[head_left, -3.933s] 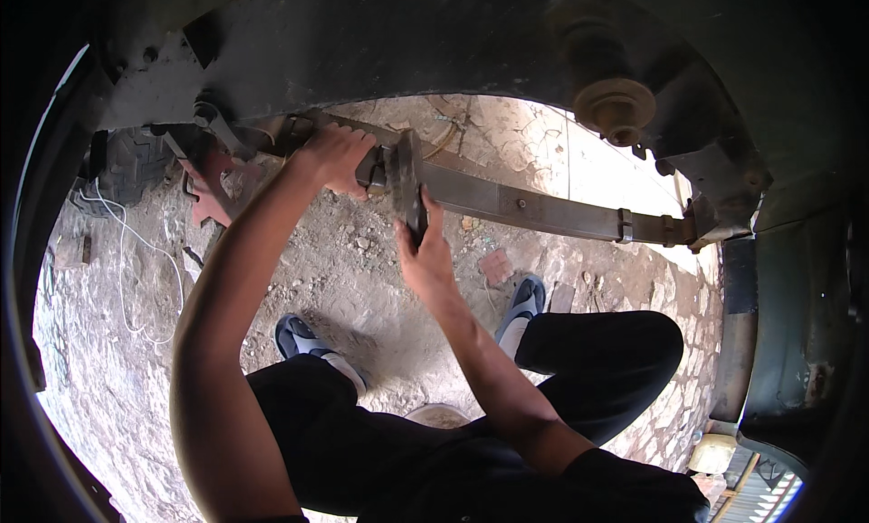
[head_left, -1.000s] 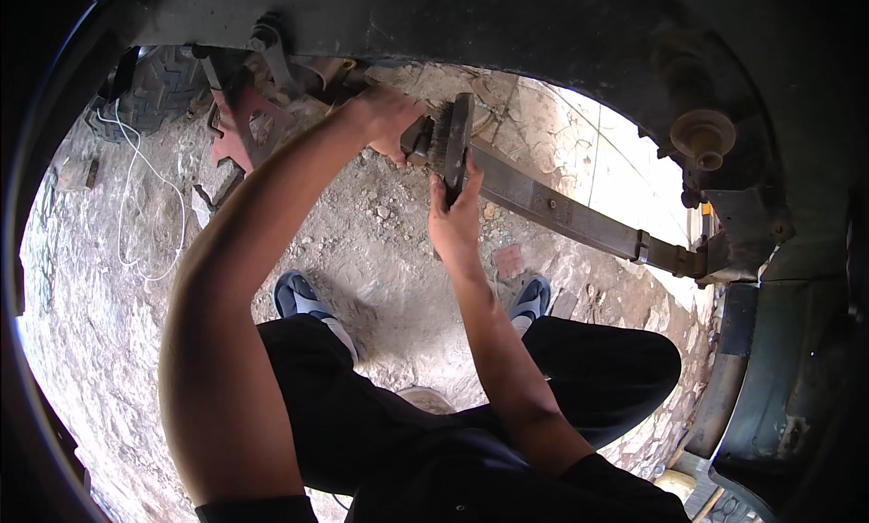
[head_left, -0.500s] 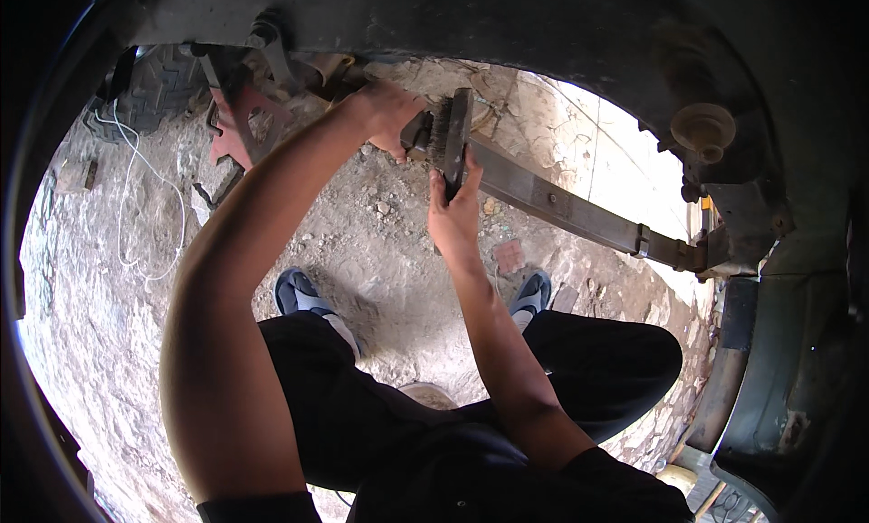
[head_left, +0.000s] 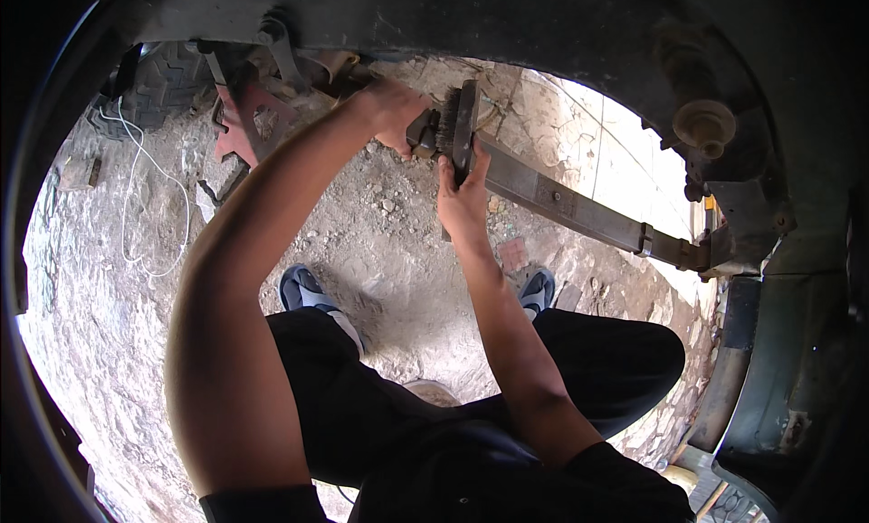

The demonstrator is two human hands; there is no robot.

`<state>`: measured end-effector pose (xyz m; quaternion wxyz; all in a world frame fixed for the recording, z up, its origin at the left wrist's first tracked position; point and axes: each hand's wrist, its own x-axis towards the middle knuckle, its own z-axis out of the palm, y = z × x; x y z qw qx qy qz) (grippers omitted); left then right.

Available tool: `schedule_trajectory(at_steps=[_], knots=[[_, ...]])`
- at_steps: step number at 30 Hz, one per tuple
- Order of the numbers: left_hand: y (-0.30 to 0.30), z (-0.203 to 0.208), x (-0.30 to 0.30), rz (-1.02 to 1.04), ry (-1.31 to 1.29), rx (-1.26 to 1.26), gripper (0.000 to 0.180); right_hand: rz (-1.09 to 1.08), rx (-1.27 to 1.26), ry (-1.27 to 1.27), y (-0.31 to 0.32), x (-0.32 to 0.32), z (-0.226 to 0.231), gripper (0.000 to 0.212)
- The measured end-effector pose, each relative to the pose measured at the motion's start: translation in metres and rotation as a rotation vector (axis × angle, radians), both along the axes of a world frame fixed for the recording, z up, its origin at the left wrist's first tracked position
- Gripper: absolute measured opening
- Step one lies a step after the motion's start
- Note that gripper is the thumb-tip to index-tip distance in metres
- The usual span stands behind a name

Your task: The person scrubs a metal beam under a vehicle with a wire brush, then wipes the same area with a cloth. The person is squatting under the vehicle during the task.

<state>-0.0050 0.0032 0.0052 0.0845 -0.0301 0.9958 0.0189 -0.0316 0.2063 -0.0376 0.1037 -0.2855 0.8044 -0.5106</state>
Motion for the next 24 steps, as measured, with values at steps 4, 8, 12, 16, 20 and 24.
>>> schedule_trajectory(at_steps=[4,8,12,16,20,24], knots=[[-0.001,-0.003,0.003,0.013,-0.031,0.007,0.094,0.027,-0.03,-0.207,0.01,0.01,-0.005,0.062],[-0.001,-0.005,0.004,0.001,-0.003,0.004,0.097,0.051,-0.154,-0.276,0.035,0.036,-0.03,0.062],[0.001,-0.003,0.002,0.023,-0.053,-0.013,0.097,0.031,-0.181,-0.453,0.039,0.048,-0.017,0.06],[-0.001,-0.005,0.001,-0.019,0.006,-0.008,0.097,0.027,-0.128,-0.475,0.023,0.027,0.0,0.058],[-0.001,-0.004,0.001,0.004,-0.031,0.004,0.098,0.053,-0.123,-0.413,0.027,0.021,-0.007,0.059],[0.002,0.001,0.0,0.04,-0.096,-0.023,0.1,0.042,-0.164,-0.372,0.041,0.042,-0.016,0.06]])
